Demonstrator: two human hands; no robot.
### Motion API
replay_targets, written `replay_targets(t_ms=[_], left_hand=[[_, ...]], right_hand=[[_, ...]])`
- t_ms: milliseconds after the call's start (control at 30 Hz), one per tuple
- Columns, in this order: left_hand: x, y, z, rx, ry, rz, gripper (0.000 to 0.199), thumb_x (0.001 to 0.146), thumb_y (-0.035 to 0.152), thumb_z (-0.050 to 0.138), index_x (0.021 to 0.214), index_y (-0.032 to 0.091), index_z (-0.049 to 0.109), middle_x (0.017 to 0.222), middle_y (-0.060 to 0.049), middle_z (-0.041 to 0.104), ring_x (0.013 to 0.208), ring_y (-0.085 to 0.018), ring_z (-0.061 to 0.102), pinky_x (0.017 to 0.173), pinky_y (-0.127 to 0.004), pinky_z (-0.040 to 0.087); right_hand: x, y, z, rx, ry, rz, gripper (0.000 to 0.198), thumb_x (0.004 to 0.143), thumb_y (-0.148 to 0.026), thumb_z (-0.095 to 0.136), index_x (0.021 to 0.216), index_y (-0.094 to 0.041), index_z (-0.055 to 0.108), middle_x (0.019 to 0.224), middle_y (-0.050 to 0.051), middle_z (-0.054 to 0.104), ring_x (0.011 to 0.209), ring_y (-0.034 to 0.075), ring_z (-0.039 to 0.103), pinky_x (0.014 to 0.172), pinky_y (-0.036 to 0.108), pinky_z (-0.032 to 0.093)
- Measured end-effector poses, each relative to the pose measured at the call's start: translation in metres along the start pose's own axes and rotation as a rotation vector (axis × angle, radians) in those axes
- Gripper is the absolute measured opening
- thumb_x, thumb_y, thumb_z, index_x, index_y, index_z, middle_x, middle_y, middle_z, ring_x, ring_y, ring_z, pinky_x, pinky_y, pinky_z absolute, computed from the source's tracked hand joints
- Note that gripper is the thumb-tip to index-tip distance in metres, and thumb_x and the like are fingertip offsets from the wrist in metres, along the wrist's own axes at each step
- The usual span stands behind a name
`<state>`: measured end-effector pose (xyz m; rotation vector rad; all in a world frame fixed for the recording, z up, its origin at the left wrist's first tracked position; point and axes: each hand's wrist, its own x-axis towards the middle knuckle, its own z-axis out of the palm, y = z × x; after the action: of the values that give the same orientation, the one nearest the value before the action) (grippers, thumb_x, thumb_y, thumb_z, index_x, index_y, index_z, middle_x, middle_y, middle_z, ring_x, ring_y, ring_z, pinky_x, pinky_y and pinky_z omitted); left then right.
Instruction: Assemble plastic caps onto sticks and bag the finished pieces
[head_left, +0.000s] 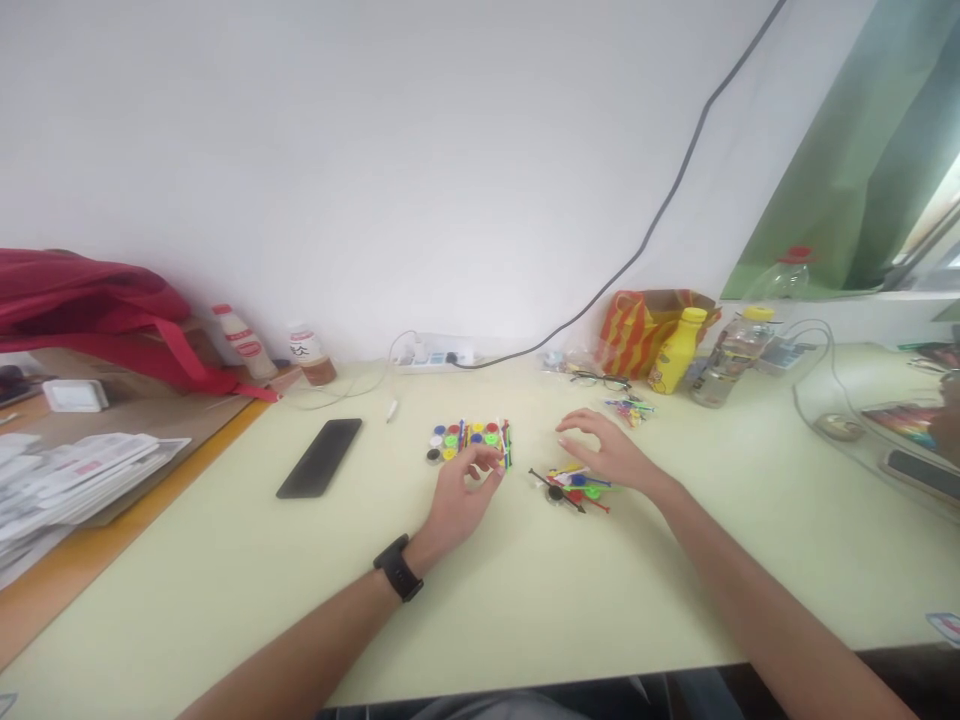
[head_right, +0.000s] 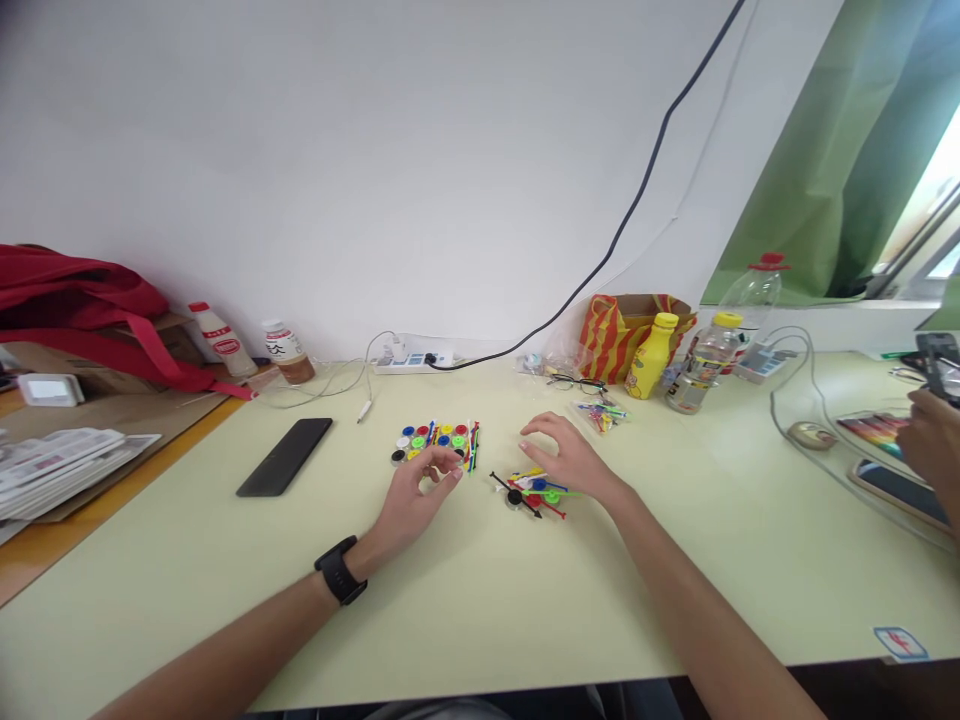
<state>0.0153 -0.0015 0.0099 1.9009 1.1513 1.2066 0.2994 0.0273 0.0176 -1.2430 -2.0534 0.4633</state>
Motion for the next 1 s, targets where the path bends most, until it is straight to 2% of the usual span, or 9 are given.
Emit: replay_targets(t_ms=[167, 300, 400, 500, 700, 733, 833, 933, 1000], left_hand=[[0.000, -0.001, -0.001, 0.010, 0.013, 0.020, 0.010, 0.091, 0.026, 0.063, 0.100, 0.022, 0.068, 0.096, -0.003, 0.073, 0.087, -0.018, 0.065, 0.076, -0.031, 0.047], [0.000, -0.002, -0.002, 0.024, 0.029, 0.025, 0.010, 0.091, 0.025, 0.063, 0.100, 0.023, 0.068, 0.095, -0.002, 0.073, 0.087, -0.018, 0.065, 0.076, -0.031, 0.048], [0.000, -0.001, -0.003, 0.031, 0.049, 0.025, 0.010, 0.090, 0.025, 0.064, 0.099, 0.022, 0.068, 0.093, -0.002, 0.073, 0.085, -0.018, 0.065, 0.075, -0.032, 0.048], [-0.001, 0.001, -0.005, 0.035, 0.050, 0.035, 0.010, 0.091, 0.025, 0.064, 0.099, 0.022, 0.068, 0.092, -0.003, 0.073, 0.086, -0.018, 0.065, 0.075, -0.032, 0.048], [0.011, 0.010, -0.014, 0.059, 0.070, 0.065, 0.013, 0.092, 0.030, 0.064, 0.103, 0.022, 0.067, 0.101, -0.004, 0.073, 0.090, -0.019, 0.065, 0.079, -0.033, 0.048], [0.016, 0.012, -0.016, 0.042, 0.062, 0.043, 0.016, 0.092, 0.033, 0.065, 0.104, 0.022, 0.067, 0.102, -0.005, 0.073, 0.091, -0.019, 0.066, 0.078, -0.033, 0.049], [0.033, 0.018, -0.021, -0.054, -0.068, -0.076, 0.029, 0.090, 0.043, 0.069, 0.110, 0.021, 0.068, 0.106, -0.007, 0.073, 0.089, -0.020, 0.068, 0.074, -0.031, 0.051], [0.053, 0.028, -0.019, -0.190, -0.239, -0.214, 0.044, 0.086, 0.052, 0.073, 0.118, 0.021, 0.068, 0.117, -0.011, 0.072, 0.096, -0.023, 0.070, 0.075, -0.032, 0.054], [0.065, 0.039, -0.014, -0.304, -0.319, -0.276, 0.052, 0.085, 0.054, 0.073, 0.125, 0.021, 0.066, 0.125, -0.014, 0.070, 0.101, -0.025, 0.070, 0.078, -0.034, 0.054]], right_hand=[[0.039, 0.032, 0.022, -0.424, -0.004, 0.205, 0.046, 0.095, -0.048, 0.056, 0.136, -0.027, 0.062, 0.156, 0.013, 0.039, 0.145, 0.035, 0.033, 0.116, 0.051, 0.032], [0.069, 0.041, 0.038, -0.516, -0.004, 0.279, 0.050, 0.094, -0.054, 0.055, 0.133, -0.025, 0.064, 0.163, 0.012, 0.031, 0.151, 0.040, 0.019, 0.118, 0.057, 0.023], [0.079, 0.045, 0.041, -0.522, 0.047, 0.277, 0.044, 0.093, -0.047, 0.057, 0.126, -0.018, 0.066, 0.151, 0.016, 0.050, 0.148, 0.038, 0.027, 0.119, 0.057, 0.019], [0.080, 0.048, 0.028, -0.510, 0.130, 0.276, 0.037, 0.090, -0.033, 0.060, 0.120, -0.013, 0.068, 0.138, 0.019, 0.062, 0.139, 0.036, 0.042, 0.117, 0.054, 0.026], [0.077, 0.040, -0.044, -0.410, 0.345, 0.263, 0.029, 0.090, -0.018, 0.051, 0.107, -0.015, 0.074, 0.117, 0.015, 0.073, 0.109, 0.029, 0.066, 0.098, 0.044, 0.050], [0.076, 0.035, -0.057, -0.359, 0.378, 0.255, 0.027, 0.090, -0.021, 0.053, 0.105, -0.016, 0.074, 0.110, 0.013, 0.075, 0.101, 0.027, 0.069, 0.092, 0.042, 0.053], [0.076, 0.015, -0.087, 0.176, 0.454, 0.232, 0.023, 0.077, -0.032, 0.075, 0.094, -0.017, 0.074, 0.091, 0.010, 0.076, 0.081, 0.025, 0.071, 0.073, 0.039, 0.058], [0.078, -0.011, -0.094, 0.625, 0.343, 0.180, 0.031, 0.065, -0.035, 0.087, 0.086, -0.020, 0.070, 0.090, 0.005, 0.073, 0.080, 0.021, 0.069, 0.074, 0.035, 0.059], [0.082, -0.029, -0.087, 0.775, 0.243, 0.139, 0.036, 0.062, -0.035, 0.091, 0.085, -0.022, 0.068, 0.092, 0.002, 0.071, 0.083, 0.019, 0.069, 0.078, 0.035, 0.059]])
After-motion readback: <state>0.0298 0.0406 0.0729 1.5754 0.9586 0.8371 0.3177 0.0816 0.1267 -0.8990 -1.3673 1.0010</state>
